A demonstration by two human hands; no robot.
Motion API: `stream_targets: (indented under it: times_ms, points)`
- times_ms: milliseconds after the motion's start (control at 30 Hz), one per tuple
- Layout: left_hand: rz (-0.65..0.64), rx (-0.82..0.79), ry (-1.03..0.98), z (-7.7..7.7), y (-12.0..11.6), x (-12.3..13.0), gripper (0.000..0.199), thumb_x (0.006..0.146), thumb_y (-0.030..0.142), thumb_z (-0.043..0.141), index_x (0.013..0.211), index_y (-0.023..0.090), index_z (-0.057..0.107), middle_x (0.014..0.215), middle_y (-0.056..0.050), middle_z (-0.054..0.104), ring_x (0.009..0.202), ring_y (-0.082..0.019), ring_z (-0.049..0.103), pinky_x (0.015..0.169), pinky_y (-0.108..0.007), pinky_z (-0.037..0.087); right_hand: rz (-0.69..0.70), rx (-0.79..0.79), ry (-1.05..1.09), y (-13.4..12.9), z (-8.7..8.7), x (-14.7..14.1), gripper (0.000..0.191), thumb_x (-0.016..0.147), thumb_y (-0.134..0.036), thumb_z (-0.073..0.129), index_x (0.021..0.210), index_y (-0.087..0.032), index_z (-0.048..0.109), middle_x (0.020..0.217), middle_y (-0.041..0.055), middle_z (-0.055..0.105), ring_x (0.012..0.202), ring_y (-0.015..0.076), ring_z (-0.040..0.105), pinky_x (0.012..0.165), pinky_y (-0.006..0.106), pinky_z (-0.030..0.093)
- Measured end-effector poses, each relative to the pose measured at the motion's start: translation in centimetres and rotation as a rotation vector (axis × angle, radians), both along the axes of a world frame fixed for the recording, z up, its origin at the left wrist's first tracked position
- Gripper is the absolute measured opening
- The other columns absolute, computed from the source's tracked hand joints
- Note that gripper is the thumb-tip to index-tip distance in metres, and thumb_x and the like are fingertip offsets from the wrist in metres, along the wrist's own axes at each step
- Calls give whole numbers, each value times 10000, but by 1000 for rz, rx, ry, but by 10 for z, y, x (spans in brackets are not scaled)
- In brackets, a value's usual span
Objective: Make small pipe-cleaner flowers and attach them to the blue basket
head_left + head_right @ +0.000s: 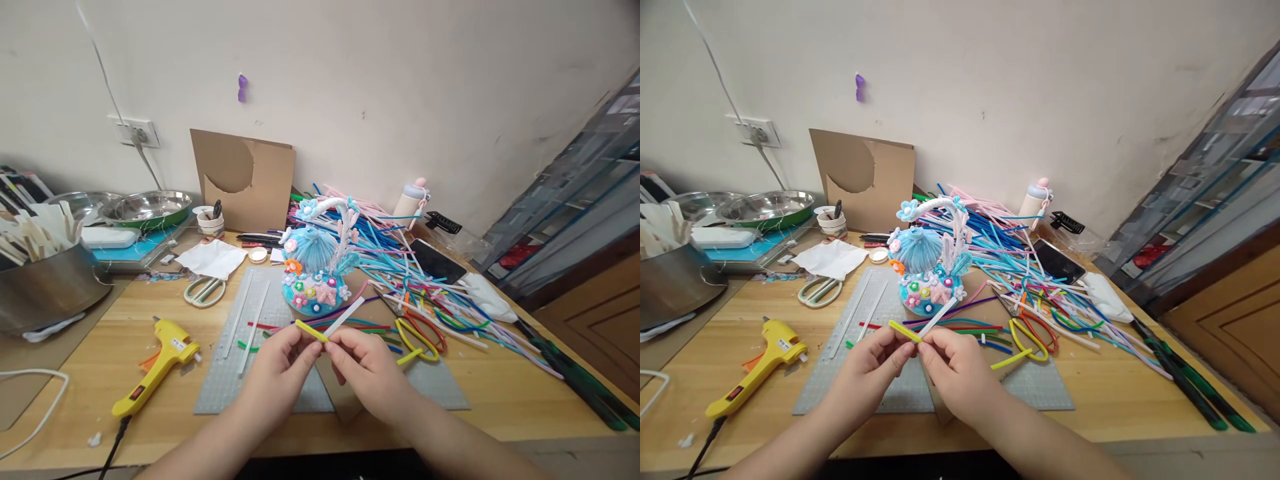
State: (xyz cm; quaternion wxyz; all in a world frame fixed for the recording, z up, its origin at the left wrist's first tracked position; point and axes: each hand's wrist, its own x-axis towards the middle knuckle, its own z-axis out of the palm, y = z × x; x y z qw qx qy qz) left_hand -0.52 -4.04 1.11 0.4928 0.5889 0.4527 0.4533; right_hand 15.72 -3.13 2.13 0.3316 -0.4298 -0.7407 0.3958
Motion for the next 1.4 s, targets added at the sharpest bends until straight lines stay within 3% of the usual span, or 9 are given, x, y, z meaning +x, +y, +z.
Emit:
stream_targets:
  times_ms: [367, 567, 633, 733, 867, 1033, 1133, 1267, 1400]
  points:
    - [64, -92, -116, 6, 4, 1, 299, 769, 428, 614, 634, 163, 576, 592, 8, 544, 564, -116, 458, 559, -234, 386, 28, -57, 22, -3, -2, -1, 252, 894, -279, 464, 698, -164, 572, 562, -34, 477, 554, 101, 437, 539, 217, 332]
    - [-171, -191, -107, 17, 1, -10, 331, 770, 436, 620, 608, 174, 498, 537, 42, 451, 510, -89, 351, 496, -209, 278, 388, -790, 211, 26, 1, 15, 256, 789, -388, 580, 712, -144, 573, 487, -76, 407, 394, 44, 237, 410, 194, 169]
    - [-293, -165, 24, 19, -2, -12, 301, 788, 396, 605, 611, 168, 518, 557, 39, 448, 526, -92, 343, 504, -213, 268, 463, -877, 116, 42, 8, 20, 191, 748, -327, 598, 684, -149, 567, 558, -48, 511, 395, 39, 251, 405, 199, 160]
    - [-381, -53, 283, 16, -5, -9, 252, 823, 307, 560, 614, 166, 546, 597, 32, 474, 573, -105, 376, 545, -222, 293, 563, -670, -178, 54, 26, 18, 125, 747, -217, 549, 661, -146, 607, 585, -43, 537, 438, 48, 298, 434, 201, 201]
    - [-193, 17, 449, 5, -3, -6, 236, 835, 287, 524, 629, 172, 532, 617, 19, 525, 608, -128, 431, 560, -234, 300, 414, 83, -613, 35, 52, 6, 182, 768, -155, 533, 601, -162, 604, 550, -21, 538, 514, 100, 414, 483, 240, 231]
    - [-35, -204, 41, -1, 2, -9, 315, 807, 419, 565, 635, 182, 447, 550, 61, 399, 481, -80, 316, 457, -202, 244, 225, 515, -662, -2, 45, 3, 193, 870, -168, 464, 758, -148, 620, 713, 59, 631, 626, 172, 545, 543, 286, 309]
    - [-56, -412, -250, 2, 0, -10, 367, 771, 490, 611, 671, 192, 420, 509, 101, 338, 389, -36, 172, 386, -185, 123, 161, 372, -415, -6, 27, 6, 202, 906, -200, 448, 811, -170, 623, 741, 30, 636, 671, 147, 558, 605, 265, 370]
    - [-151, -506, -405, 6, -3, -14, 371, 749, 459, 660, 665, 181, 428, 534, 89, 392, 371, -13, 150, 374, -186, 82, 163, -98, -38, 11, 9, 10, 139, 847, -251, 550, 772, -159, 622, 694, -3, 608, 633, 110, 521, 585, 225, 386]
    - [-343, -460, -242, 8, -4, -18, 331, 754, 433, 651, 650, 170, 478, 524, 72, 412, 414, -41, 224, 405, -198, 135, 432, -529, 24, 38, 9, 14, 171, 740, -304, 652, 740, -136, 618, 607, -45, 531, 537, 68, 437, 516, 192, 343]
